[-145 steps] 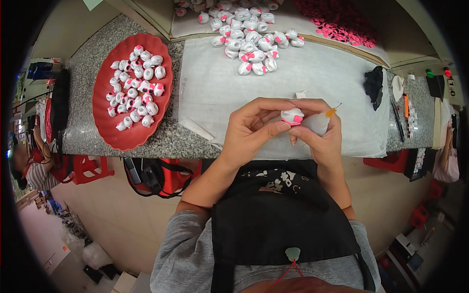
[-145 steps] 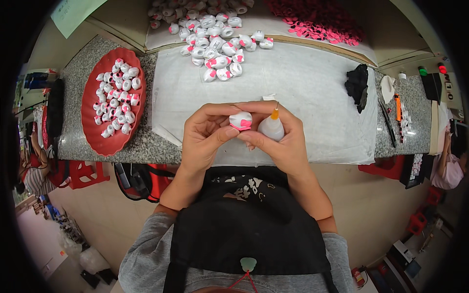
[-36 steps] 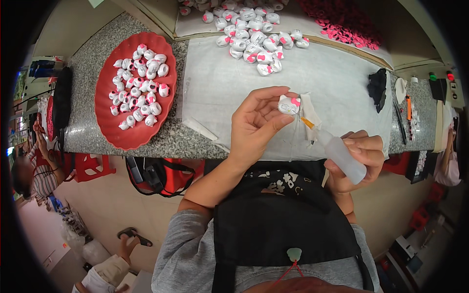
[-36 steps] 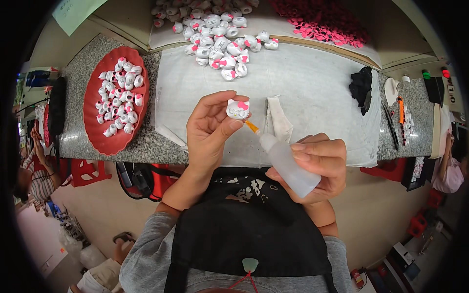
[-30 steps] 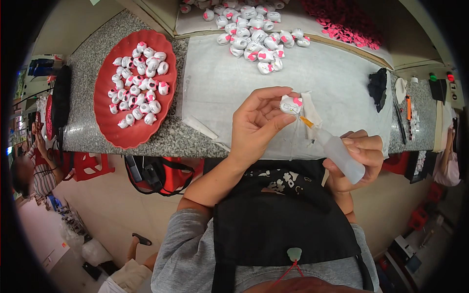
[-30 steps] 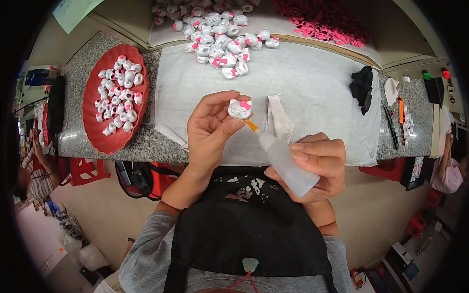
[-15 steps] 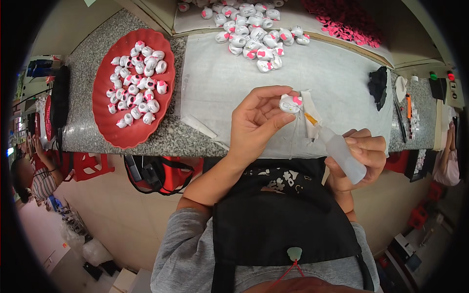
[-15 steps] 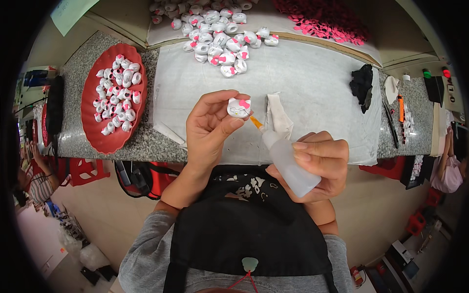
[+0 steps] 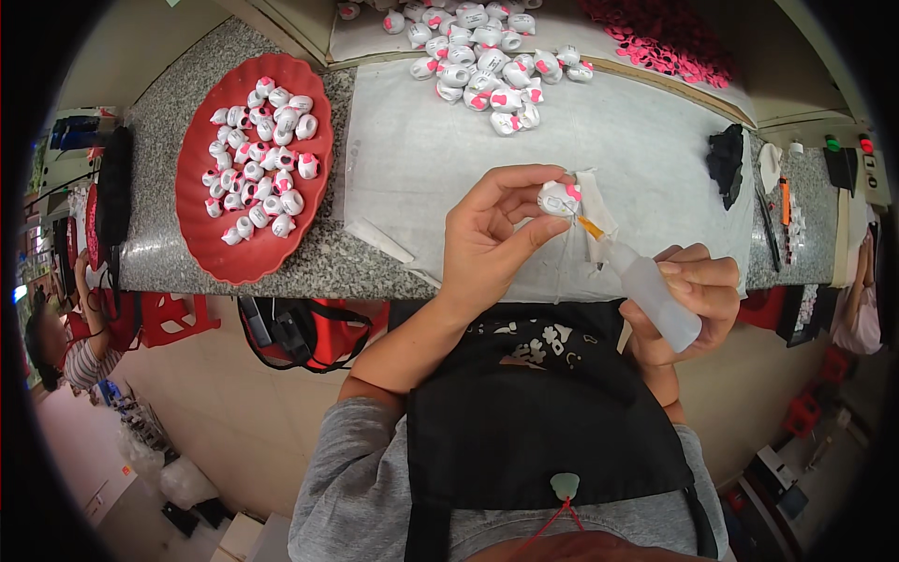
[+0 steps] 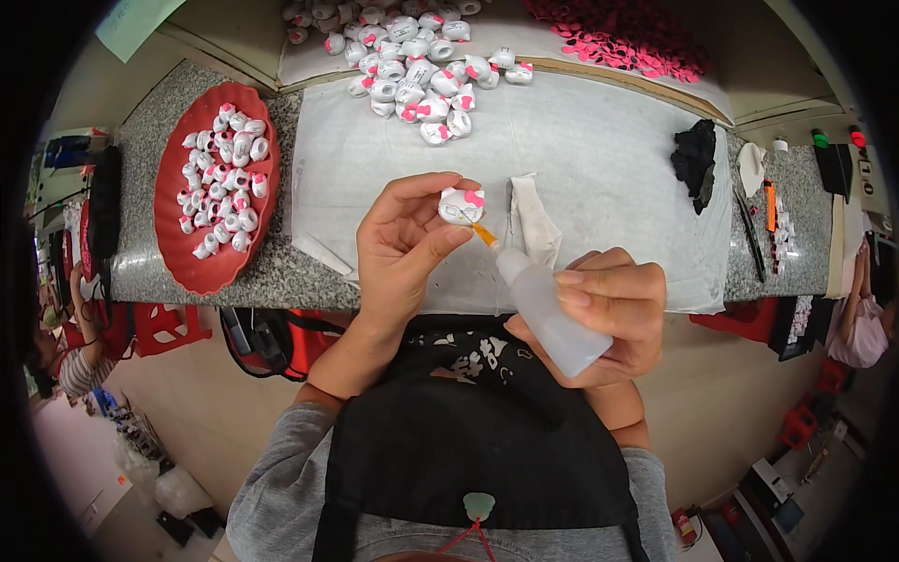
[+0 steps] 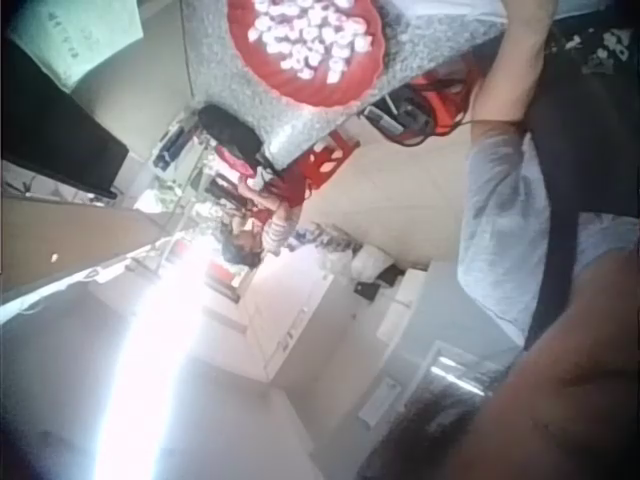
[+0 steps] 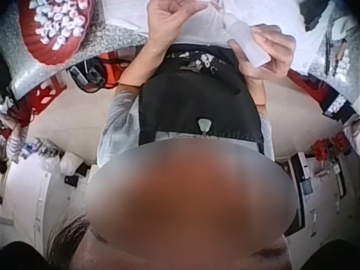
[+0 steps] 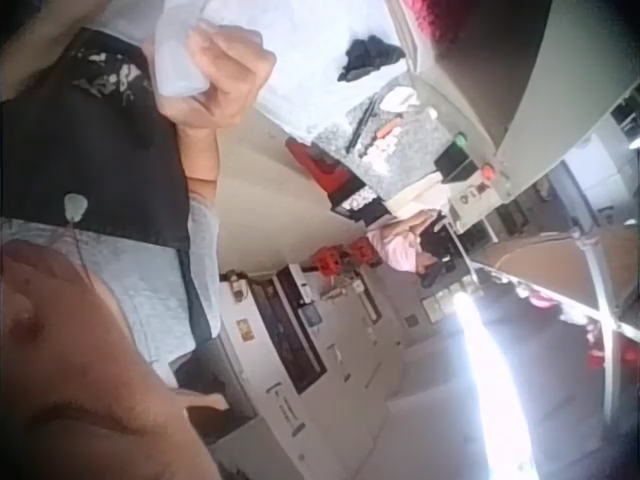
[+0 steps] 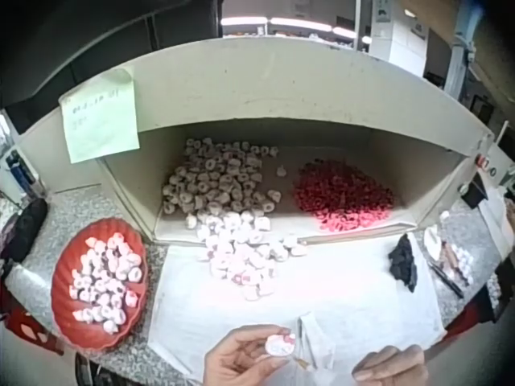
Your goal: Apply glue to small pink components and attach them to plastic toy heads.
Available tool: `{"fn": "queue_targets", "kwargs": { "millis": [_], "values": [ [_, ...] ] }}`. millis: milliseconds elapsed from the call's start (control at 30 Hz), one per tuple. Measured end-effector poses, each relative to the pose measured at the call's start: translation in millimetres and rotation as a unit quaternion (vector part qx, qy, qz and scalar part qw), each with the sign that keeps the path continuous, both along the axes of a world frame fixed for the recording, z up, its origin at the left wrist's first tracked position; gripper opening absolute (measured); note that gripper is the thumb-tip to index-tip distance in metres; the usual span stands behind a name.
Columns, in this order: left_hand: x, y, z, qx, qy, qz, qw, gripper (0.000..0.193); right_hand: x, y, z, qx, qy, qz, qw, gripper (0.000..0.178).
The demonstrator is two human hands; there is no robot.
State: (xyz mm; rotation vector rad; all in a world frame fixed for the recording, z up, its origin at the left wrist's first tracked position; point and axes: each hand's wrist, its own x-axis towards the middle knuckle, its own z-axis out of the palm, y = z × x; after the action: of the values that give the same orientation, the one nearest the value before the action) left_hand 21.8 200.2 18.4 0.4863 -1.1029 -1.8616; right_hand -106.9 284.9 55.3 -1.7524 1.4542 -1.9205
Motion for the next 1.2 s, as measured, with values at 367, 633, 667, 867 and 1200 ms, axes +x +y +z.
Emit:
{"fn": "queue_targets", "kwargs": {
  "millis": [367, 633, 667, 867, 1200],
  "values": [
    [1.8, -0.7, -3.9, -0.162, -0.097, 0.048, 0.981, 0.030, 1.1, 2.2, 1.7, 0.031, 0.016, 0.017, 0.999, 0.038],
    [5.9, -6.0, -1.5, -0.165, -0.105, 0.069, 0.978, 0.031, -5.1, -4.7, 8.6, 0.058, -0.029, -0.001, 0.998, 0.031],
    [6.5, -6.9, -2.1, -0.134, -0.093, 0.078, 0.984, 0.033, -13.0, -6.2, 6.2, 0.069, -0.064, 0.015, 0.995, 0.029],
    [8.8, -13.5, -5.6, -0.032, -0.025, 0.104, 0.994, 0.034, -66.4, -62.4, 0.7, 0.246, -0.165, 0.028, 0.955, 0.026],
    [18.4, -15.5, -4.7, -0.021, -0.043, 0.125, 0.991, 0.033, -119.6, -157.1, -34.8, 0.258, 0.376, -0.096, 0.885, 0.026]
  ]
}}
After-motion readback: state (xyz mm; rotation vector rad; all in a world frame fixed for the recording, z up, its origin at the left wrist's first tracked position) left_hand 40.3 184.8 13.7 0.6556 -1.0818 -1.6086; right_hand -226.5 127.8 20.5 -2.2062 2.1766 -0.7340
